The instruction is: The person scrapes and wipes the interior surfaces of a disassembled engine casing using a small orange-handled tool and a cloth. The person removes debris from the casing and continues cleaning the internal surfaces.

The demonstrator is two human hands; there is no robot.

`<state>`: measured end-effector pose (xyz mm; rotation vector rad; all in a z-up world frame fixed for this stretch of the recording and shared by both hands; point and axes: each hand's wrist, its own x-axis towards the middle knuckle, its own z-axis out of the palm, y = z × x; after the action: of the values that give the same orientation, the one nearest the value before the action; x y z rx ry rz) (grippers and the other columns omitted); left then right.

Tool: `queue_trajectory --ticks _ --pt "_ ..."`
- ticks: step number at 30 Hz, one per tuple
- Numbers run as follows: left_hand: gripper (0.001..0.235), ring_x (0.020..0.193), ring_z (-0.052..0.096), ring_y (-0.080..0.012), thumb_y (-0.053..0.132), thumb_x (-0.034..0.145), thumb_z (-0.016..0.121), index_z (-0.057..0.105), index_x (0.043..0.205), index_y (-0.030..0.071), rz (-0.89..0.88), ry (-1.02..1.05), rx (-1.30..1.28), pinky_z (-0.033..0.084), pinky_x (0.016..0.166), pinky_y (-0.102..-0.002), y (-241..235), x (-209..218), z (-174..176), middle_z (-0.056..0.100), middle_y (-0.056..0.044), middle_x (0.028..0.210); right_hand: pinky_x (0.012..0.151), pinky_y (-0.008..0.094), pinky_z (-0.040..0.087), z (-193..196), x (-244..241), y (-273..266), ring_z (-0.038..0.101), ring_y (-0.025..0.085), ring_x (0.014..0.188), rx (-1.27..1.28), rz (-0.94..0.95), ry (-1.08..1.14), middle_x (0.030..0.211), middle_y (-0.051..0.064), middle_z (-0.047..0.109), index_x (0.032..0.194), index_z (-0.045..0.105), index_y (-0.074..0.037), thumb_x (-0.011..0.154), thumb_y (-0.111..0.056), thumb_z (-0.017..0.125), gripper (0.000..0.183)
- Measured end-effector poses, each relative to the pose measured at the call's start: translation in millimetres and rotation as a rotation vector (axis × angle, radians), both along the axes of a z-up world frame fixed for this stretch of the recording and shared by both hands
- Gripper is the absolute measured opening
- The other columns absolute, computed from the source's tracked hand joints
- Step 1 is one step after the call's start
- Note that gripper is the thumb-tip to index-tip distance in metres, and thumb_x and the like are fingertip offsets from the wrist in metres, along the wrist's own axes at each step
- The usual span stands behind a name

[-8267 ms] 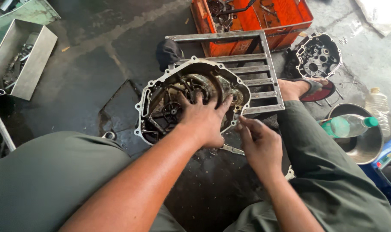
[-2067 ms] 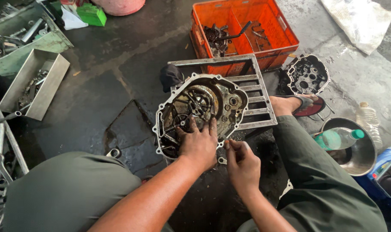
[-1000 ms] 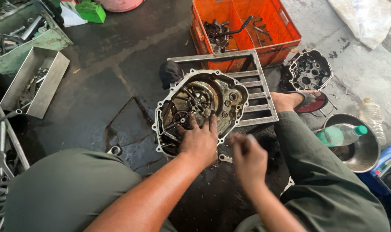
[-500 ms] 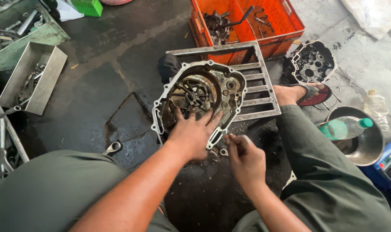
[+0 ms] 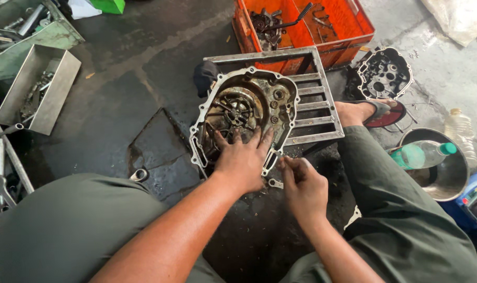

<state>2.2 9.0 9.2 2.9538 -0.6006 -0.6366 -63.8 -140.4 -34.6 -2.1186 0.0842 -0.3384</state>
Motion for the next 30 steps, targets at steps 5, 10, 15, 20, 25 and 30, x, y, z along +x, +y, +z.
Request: queue_trajectory --ticks 5,10,15,20,25,30 --pt "0.111 0.147 0.026 -0.0498 0.048 0.081 0.078 0.008 0.162 0.019 0.031 0.002 -0.058 0.014 0.108 -0.085 1.0 1.2 2.9 0.019 -0.009 0.167 0.051 0.025 0.046 -2.9 -9.6 3.2 0.056 0.006 0.051 -0.063 -0.016 0.184 0.062 0.009 0.069 0.098 0.075 -0.003 0.091 -0.015 0.074 0.014" --pt "0.117 0.147 0.028 -0.0491 0.035 0.076 0.082 0.006 0.163 0.017 0.056 0.027 -0.047 0.014 0.110 -0.083 -1.5 0.6 3.7 0.019 -0.009 0.169 0.057 0.022 0.049 -12.3 5.9 -3.7 0.060 0.001 0.063 0.064 -0.040 0.081 0.071 0.005 0.074 0.096 0.073 0.001 0.095 -0.014 0.073 0.015" --pt "0.116 0.146 0.027 -0.0494 0.030 0.076 0.081 0.005 0.163 0.016 0.055 0.029 -0.044 0.013 0.110 -0.083 -3.1 4.4 3.9 0.016 -0.010 0.169 0.064 0.019 0.051 -13.9 14.1 -10.5 0.064 -0.001 0.073 0.171 -0.019 0.065 0.084 0.003 0.078 0.102 0.073 0.001 0.097 -0.013 0.070 0.016" --pt "0.114 0.147 0.027 -0.0501 0.029 0.077 0.079 0.005 0.163 0.016 0.060 0.047 -0.048 0.013 0.111 -0.083 -2.7 3.0 0.9 0.017 -0.011 0.168 0.062 0.019 0.048 -8.3 14.4 -8.6 0.061 -0.002 0.073 0.214 0.030 0.083 0.086 0.003 0.077 0.105 0.072 0.002 0.098 -0.012 0.068 0.016" --pt "0.110 0.146 0.026 -0.0520 0.030 0.080 0.077 0.007 0.163 0.015 0.057 0.022 -0.046 0.012 0.109 -0.084 -5.3 0.0 0.3 0.018 -0.012 0.168 0.057 0.020 0.048 -5.1 8.1 -7.2 0.061 0.000 0.065 0.026 -0.010 0.120 0.076 0.004 0.077 0.100 0.074 0.001 0.097 -0.013 0.071 0.015" --pt "0.106 0.146 0.026 -0.0524 0.035 0.082 0.076 0.009 0.162 0.016 0.054 -0.002 -0.039 0.013 0.108 -0.085 -5.3 0.9 3.1 0.019 -0.011 0.168 0.054 0.021 0.046 -7.8 0.6 -4.3 0.058 0.000 0.061 0.087 0.005 0.116 0.073 0.003 0.076 0.098 0.073 0.000 0.096 -0.013 0.070 0.013"
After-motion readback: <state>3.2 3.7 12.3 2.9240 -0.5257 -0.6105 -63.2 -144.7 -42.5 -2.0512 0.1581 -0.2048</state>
